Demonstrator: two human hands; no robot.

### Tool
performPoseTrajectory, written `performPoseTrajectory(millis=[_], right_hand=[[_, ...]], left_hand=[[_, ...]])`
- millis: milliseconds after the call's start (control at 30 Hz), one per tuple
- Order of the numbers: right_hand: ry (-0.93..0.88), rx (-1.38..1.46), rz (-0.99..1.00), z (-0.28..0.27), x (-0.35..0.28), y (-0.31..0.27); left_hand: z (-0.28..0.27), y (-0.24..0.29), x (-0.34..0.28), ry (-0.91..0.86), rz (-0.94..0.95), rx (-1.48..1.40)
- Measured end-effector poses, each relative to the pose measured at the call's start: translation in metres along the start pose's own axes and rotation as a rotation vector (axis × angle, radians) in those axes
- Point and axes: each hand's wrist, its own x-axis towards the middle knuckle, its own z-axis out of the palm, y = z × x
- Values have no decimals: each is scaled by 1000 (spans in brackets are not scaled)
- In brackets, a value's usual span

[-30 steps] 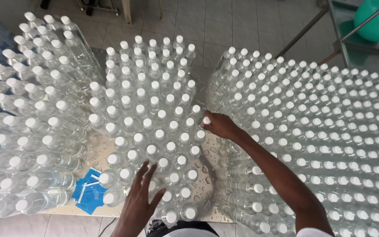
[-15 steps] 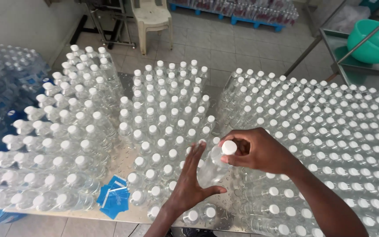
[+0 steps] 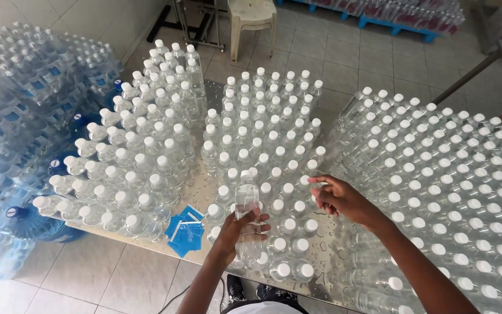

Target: Manually placing and tightening caps on plastic water bottles at a production station.

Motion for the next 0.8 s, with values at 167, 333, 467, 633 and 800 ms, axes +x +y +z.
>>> performPoseTrajectory(millis=[167,333,467,633,800], right_hand=[[32,-85,20,2,-15,12],[20,-132,32,12,-22,15],[42,-287,-36,21,-21,13],[135,-454,-132,35,-23,-5],[3,-762,-633,39,-29,-29]], left_hand=[[-3,0,11,-5,-6,12],[4,3,9,-1,-18,27],[6,1,5,-44,1,88],[-9,-1,-4,-217,88,349],[-14,6,-22,-494,156,587]])
